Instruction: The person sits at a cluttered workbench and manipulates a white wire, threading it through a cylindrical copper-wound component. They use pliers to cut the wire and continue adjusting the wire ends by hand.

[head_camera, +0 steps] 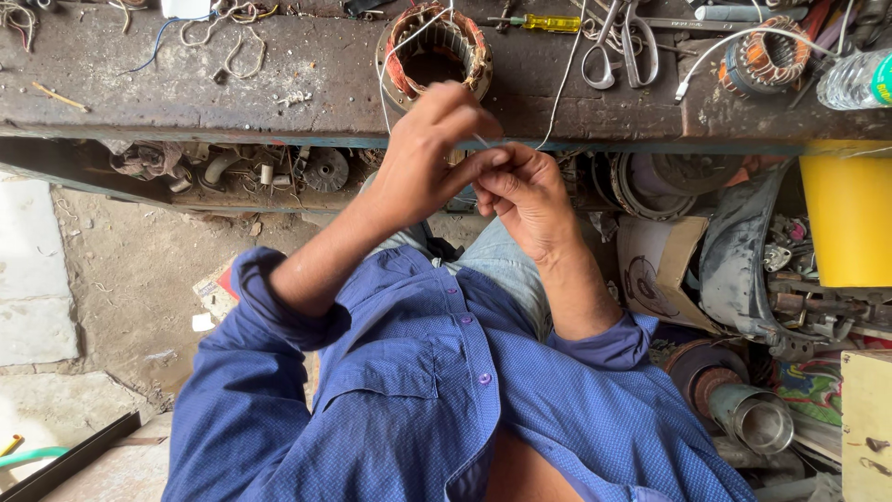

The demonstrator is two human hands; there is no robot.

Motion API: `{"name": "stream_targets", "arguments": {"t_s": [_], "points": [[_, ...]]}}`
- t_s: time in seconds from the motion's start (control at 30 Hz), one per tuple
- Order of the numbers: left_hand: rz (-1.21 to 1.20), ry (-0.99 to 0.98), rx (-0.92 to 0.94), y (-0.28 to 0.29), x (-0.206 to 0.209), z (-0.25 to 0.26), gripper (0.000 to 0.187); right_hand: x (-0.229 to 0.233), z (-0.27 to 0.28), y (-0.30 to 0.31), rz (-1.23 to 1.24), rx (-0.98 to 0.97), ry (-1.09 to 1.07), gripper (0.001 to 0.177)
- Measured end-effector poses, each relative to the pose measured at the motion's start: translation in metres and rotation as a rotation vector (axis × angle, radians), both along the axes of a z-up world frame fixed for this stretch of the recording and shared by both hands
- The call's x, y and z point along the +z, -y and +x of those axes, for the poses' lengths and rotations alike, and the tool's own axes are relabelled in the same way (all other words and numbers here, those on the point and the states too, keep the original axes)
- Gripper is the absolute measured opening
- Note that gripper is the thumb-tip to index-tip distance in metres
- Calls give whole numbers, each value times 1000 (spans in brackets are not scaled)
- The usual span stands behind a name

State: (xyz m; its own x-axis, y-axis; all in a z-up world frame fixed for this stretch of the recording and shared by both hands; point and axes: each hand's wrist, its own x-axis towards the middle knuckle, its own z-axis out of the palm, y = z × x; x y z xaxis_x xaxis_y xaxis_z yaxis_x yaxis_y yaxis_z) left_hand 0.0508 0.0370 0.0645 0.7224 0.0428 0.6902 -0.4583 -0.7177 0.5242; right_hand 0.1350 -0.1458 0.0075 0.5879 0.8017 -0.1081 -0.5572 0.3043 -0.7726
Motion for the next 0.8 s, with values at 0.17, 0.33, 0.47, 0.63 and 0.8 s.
{"name": "stream_targets", "arguments": {"t_s": [0.17, 0.33, 0.47, 0.63, 0.8], "points": [[-394, -156, 90, 15, -10, -26, 19, -3, 2, -5, -8, -23, -7, 6], [-582, -320, -2, 11, -24, -35, 12, -3, 2, -8, -12, 4, 29, 6], [-562, -386, 11, 1, -22, -30, 10, 0, 5, -12, -48, 2, 58, 7], [-493, -363, 2, -7, -22, -28, 10, 0, 7, -16, -65, 22, 76, 7], [-479, -258, 15, -5, -30, -27, 10, 4, 9, -20, -76, 31, 86, 7]]}}
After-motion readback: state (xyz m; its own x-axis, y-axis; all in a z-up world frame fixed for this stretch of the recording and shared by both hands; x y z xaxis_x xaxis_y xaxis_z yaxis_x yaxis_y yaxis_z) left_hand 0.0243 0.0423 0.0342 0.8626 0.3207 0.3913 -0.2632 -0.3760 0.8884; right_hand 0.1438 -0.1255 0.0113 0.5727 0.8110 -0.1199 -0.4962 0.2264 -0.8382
